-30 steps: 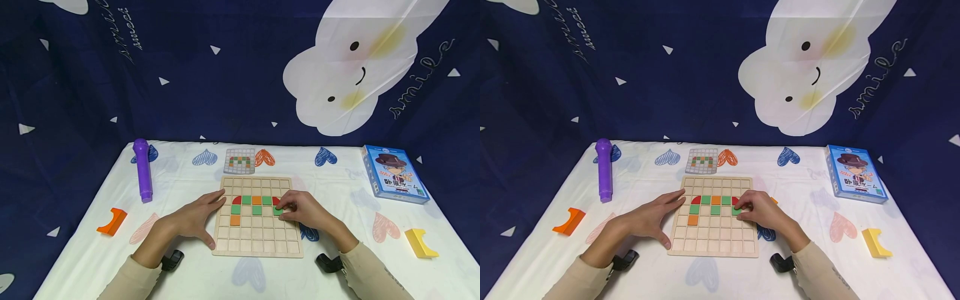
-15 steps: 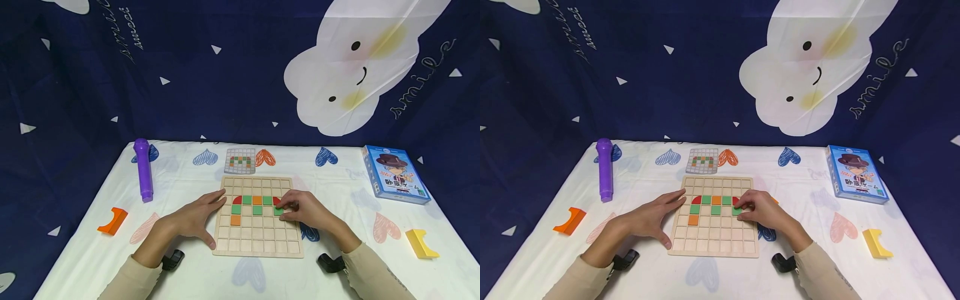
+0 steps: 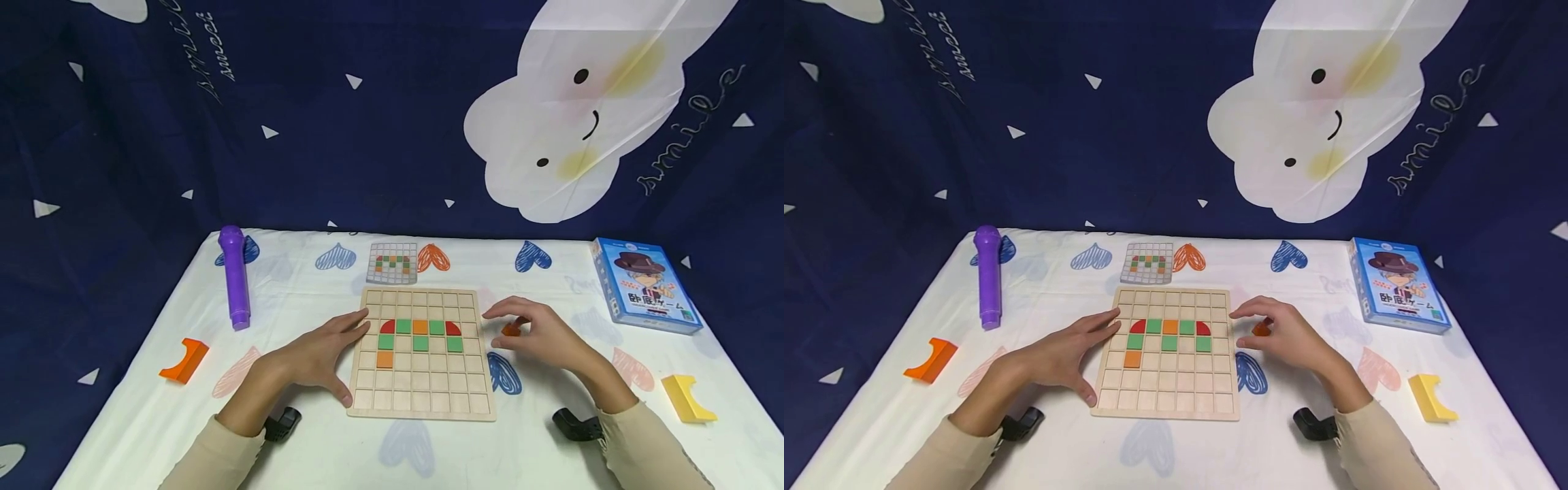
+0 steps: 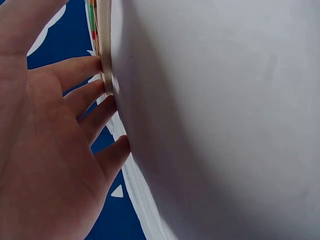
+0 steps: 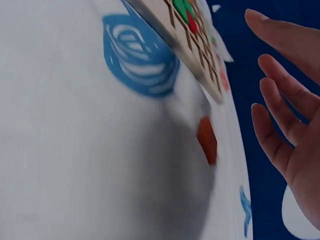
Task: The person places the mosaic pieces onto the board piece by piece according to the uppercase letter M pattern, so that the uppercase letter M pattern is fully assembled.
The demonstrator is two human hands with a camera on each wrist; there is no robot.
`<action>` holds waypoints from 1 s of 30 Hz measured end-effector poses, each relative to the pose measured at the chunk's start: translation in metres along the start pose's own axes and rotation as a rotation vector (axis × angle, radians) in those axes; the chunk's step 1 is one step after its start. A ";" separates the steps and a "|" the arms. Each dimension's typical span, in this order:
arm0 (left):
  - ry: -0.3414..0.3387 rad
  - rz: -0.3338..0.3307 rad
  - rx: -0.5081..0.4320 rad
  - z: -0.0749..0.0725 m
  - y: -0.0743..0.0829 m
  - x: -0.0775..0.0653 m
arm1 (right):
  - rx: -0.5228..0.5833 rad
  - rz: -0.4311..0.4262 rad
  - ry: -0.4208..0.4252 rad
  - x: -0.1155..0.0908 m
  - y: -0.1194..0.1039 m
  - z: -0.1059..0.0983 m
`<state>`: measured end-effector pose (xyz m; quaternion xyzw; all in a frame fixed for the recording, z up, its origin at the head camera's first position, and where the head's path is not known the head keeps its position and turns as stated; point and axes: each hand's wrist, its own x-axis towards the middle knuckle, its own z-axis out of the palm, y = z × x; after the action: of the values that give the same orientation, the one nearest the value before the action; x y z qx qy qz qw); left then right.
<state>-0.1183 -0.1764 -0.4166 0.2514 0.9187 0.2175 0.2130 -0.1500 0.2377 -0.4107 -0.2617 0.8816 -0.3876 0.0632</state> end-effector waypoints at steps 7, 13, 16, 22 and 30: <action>-0.003 -0.004 -0.007 0.000 0.000 0.000 | -0.005 0.002 0.031 -0.013 0.012 -0.015; -0.003 -0.007 -0.008 0.000 0.001 0.000 | 0.024 0.008 0.029 -0.020 0.025 -0.020; -0.004 -0.007 -0.005 0.000 0.001 0.000 | 0.043 0.024 0.020 -0.021 0.031 -0.020; -0.004 -0.008 -0.001 0.000 0.000 0.001 | 0.060 0.072 -0.010 -0.020 0.040 -0.017; 0.002 0.001 0.003 0.001 0.000 0.000 | 0.050 0.113 -0.055 -0.017 0.049 -0.013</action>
<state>-0.1184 -0.1762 -0.4174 0.2520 0.9192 0.2163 0.2118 -0.1596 0.2823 -0.4383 -0.2205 0.8829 -0.3983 0.1155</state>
